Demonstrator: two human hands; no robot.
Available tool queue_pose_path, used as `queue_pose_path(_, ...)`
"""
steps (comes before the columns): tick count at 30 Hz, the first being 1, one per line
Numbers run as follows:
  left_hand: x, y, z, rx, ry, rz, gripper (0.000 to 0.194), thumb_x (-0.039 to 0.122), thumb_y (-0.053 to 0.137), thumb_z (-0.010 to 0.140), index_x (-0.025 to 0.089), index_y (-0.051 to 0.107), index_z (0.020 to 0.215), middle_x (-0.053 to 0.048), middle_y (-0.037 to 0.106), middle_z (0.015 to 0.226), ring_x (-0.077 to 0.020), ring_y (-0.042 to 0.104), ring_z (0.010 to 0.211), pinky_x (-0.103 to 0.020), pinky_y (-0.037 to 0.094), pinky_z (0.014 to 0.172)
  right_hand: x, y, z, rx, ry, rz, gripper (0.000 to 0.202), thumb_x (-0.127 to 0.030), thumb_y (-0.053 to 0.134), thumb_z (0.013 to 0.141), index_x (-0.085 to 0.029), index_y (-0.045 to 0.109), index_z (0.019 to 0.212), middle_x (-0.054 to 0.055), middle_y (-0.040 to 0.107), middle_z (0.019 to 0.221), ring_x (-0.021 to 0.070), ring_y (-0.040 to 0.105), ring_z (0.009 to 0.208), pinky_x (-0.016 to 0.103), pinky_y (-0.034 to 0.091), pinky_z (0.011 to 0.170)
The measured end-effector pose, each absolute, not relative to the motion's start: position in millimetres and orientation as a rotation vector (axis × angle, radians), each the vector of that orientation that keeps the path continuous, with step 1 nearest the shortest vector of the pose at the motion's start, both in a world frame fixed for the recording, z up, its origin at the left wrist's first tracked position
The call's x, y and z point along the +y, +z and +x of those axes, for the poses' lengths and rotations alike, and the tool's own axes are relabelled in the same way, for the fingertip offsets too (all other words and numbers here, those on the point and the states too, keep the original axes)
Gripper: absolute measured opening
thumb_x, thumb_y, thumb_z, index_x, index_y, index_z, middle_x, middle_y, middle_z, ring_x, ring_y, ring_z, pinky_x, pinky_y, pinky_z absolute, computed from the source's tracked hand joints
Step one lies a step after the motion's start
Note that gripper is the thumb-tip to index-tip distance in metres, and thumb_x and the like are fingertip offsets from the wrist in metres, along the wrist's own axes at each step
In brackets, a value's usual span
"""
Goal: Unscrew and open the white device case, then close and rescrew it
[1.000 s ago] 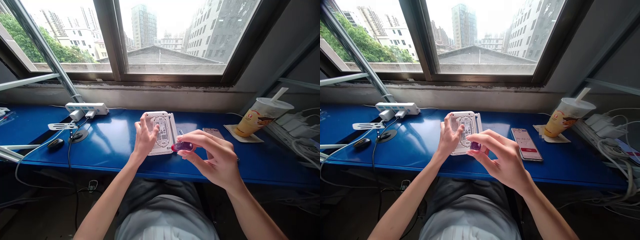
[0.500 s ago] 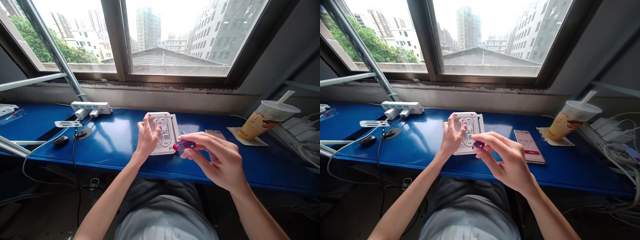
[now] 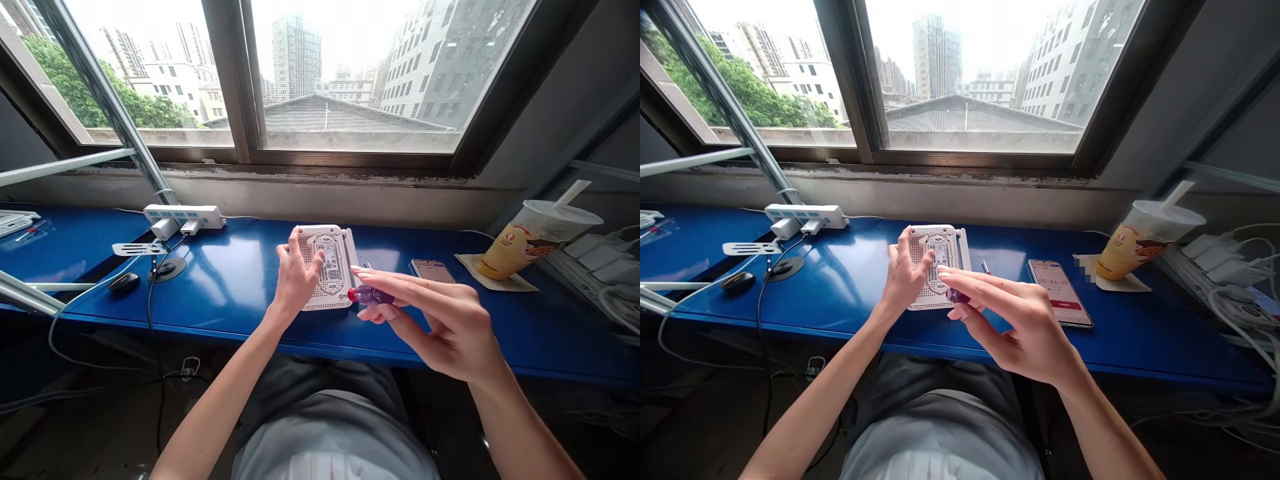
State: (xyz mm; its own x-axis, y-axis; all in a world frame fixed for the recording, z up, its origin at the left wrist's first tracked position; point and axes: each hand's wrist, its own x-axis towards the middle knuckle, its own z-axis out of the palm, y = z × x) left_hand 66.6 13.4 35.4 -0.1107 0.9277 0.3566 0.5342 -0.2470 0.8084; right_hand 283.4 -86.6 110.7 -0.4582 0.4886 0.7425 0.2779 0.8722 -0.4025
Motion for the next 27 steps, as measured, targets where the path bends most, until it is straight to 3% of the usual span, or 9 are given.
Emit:
queue_pose_path(4,11.7,36.6,66.8,1.593,1.316,1.738,0.078,0.052,0.058,0.102,0.024,0.028,0.168,-0.019,0.046,0.136,-0.0299,0.065,0.108,-0.05,0.059,0.092,-86.5,112.1,280.7,-2.046,0.169,-0.614,0.034,-0.011,0.079,0.096,-0.02,0.073,0.128,0.008,0.08,0.106,0.0171,0.079,0.084,0.025,0.065,0.069)
queue_pose_path(8,11.4,36.2,66.7,1.598,1.327,1.739,0.078,0.05,0.059,0.101,0.025,0.028,0.168,-0.018,0.048,0.134,-0.0304,0.064,0.108,-0.05,0.059,0.091,-87.2,113.3,275.7,-2.031,0.083,-0.641,0.024,-0.013,0.081,0.095,-0.02,0.078,0.118,0.006,0.076,0.101,0.015,0.075,0.078,0.023,0.062,0.064)
queue_pose_path(10,11.8,35.7,66.6,1.595,1.336,1.742,0.077,0.049,0.059,0.101,0.024,0.029,0.167,-0.018,0.05,0.133,-0.0309,0.064,0.109,-0.051,0.059,0.092,-88.8,113.1,275.3,-2.051,0.089,-0.634,0.027,-0.009,0.076,0.097,-0.02,0.077,0.122,0.008,0.077,0.109,0.0155,0.078,0.085,0.023,0.064,0.07)
queue_pose_path(14,11.3,35.7,66.7,1.589,1.343,1.738,0.077,0.048,0.06,0.1,0.022,0.03,0.166,-0.02,0.051,0.135,-0.0312,0.064,0.11,-0.051,0.059,0.094,-92.2,112.3,279.0,-2.136,0.135,-0.575,0.053,0.002,0.06,0.101,-0.019,0.061,0.15,0.013,0.072,0.142,0.0132,0.081,0.091,0.022,0.065,0.085)
queue_pose_path(16,10.6,36.2,66.8,1.59,1.35,1.732,0.077,0.048,0.061,0.1,0.022,0.03,0.166,-0.021,0.05,0.138,-0.0314,0.064,0.111,-0.051,0.059,0.094,-92.5,112.6,281.0,-2.143,0.102,-0.586,0.057,0.003,0.059,0.101,-0.02,0.059,0.152,0.013,0.07,0.145,0.0129,0.082,0.09,0.022,0.065,0.087)
queue_pose_path(22,10.3,36.3,67.2,1.599,1.352,1.732,0.075,0.049,0.061,0.101,0.025,0.03,0.165,-0.02,0.049,0.139,-0.0329,0.064,0.116,-0.051,0.059,0.095,-88.1,115.8,279.5,-2.07,0.066,-0.636,0.038,-0.004,0.074,0.097,-0.018,0.07,0.133,0.008,0.081,0.11,0.0144,0.077,0.085,0.022,0.063,0.075)
queue_pose_path(27,11.7,34.5,67.7,1.589,1.386,1.745,0.075,0.046,0.062,0.1,0.023,0.03,0.164,-0.021,0.048,0.142,-0.0329,0.062,0.119,-0.051,0.059,0.097,-85.1,114.4,278.0,-2.063,0.022,-0.652,0.033,-0.009,0.077,0.097,-0.019,0.073,0.128,0.008,0.077,0.105,0.0147,0.073,0.08,0.023,0.06,0.063)
